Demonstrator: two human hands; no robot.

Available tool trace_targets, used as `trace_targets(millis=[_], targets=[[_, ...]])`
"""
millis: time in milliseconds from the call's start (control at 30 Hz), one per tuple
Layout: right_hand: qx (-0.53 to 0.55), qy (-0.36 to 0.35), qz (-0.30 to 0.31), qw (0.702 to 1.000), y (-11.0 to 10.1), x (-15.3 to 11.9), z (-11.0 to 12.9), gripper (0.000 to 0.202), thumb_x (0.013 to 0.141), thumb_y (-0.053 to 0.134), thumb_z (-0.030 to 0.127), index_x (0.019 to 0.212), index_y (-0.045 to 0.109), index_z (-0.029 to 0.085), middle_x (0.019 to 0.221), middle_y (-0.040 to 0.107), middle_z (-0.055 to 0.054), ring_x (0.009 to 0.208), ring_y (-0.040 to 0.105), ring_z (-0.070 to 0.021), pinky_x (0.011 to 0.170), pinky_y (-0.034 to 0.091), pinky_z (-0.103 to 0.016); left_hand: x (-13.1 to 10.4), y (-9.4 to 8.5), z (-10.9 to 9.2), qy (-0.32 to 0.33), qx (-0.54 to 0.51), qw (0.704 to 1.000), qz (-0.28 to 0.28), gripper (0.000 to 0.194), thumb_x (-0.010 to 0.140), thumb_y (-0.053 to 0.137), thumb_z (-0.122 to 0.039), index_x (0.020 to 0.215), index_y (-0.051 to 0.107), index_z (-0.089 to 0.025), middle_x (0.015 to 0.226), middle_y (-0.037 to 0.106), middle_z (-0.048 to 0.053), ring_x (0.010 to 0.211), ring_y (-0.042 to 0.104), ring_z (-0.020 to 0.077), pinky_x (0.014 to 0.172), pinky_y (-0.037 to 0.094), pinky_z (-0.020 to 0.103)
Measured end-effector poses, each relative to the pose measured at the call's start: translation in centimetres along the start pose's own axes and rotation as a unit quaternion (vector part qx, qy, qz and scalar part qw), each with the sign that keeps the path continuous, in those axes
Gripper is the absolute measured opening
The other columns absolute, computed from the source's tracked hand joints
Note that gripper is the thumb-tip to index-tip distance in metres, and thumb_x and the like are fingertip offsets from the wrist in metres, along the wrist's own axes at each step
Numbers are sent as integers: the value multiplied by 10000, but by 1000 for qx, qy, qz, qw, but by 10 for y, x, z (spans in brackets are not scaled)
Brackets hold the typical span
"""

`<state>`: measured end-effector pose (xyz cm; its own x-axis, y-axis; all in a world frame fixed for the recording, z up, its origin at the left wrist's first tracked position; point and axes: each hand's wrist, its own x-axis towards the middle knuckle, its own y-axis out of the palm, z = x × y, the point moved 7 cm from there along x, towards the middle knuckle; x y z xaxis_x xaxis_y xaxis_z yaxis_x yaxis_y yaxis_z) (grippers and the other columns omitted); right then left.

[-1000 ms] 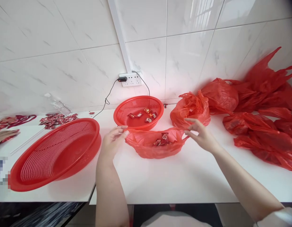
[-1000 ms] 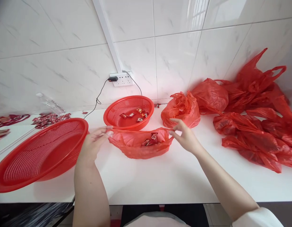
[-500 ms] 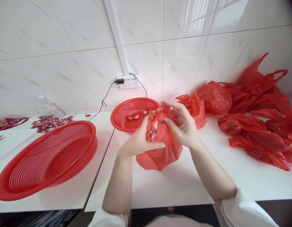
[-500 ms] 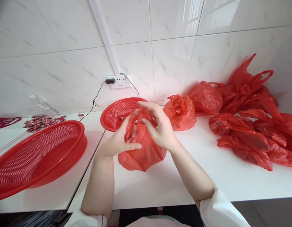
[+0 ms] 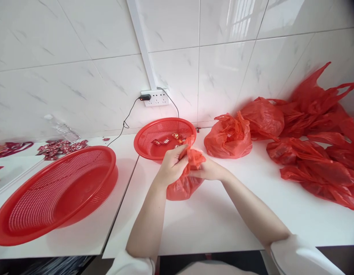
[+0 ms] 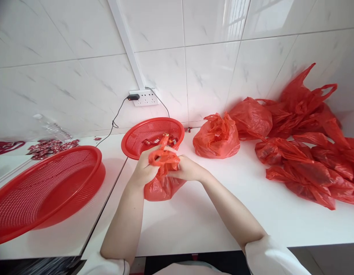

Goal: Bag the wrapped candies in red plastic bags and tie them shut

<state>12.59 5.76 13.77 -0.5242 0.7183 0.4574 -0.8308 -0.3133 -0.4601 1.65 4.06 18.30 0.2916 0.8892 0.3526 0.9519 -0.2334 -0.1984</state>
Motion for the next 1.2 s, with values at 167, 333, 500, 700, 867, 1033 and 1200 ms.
trace_targets(millis=[167,333,500,700,867,1033,1200], targets=[[17,51,-41,998,-17,-1,-7,164,862,536,235,786,676,195,717,655,13,711,617,-188,691,505,-330,1,-23,-4,69,-7,995,-71,171,773,715,-288,921,723,-202,1120,667,75,1083,604,258,948,458,365],[54,45,-139,988,-45,-5,-5,184,893,549,314,946,687,204,907,703,-32,922,642,-239,824,519,-389,3,-28,6,40,-28,996,-78,689,671,813,-321,1296,527,-271,1318,572,87,1237,523,267,1033,419,425],[79,13,-141,987,-38,-3,-3,208,921,538,341,1013,672,211,1021,694,-56,961,639,-222,890,509,-394,8,1,29,-62,6,997,-37,319,824,669,-388,1083,681,-202,1102,695,80,1118,607,276,975,466,413],[108,19,-135,985,-30,-4,1,284,883,612,388,1117,616,226,1155,647,-76,1083,605,-248,932,498,-409,8,7,45,-61,-150,972,-172,309,857,634,-413,1102,668,-228,1160,688,50,1163,594,262,987,467,383],[189,1,-128,974,-31,-6,3,354,846,645,471,1112,600,242,1126,641,-58,1047,614,-234,912,507,-383,7,24,42,-92,-278,955,-44,416,805,695,-375,1187,642,-220,1248,649,82,1189,585,289,1005,461,429],[214,47,-146,965,-26,-4,-5,274,904,561,470,1025,638,236,1024,669,-27,964,633,-195,907,498,-352,6,27,31,-92,-246,964,36,497,752,754,-398,1204,644,-223,1299,616,101,1271,516,311,1046,429,449],[264,156,-210,929,-25,-5,-24,316,848,610,504,895,651,195,902,701,-37,895,665,-221,838,525,-353,5,5,29,-38,-194,970,-140,310,846,637,-434,1017,706,-185,1202,667,91,1215,556,286,1012,449,422]])
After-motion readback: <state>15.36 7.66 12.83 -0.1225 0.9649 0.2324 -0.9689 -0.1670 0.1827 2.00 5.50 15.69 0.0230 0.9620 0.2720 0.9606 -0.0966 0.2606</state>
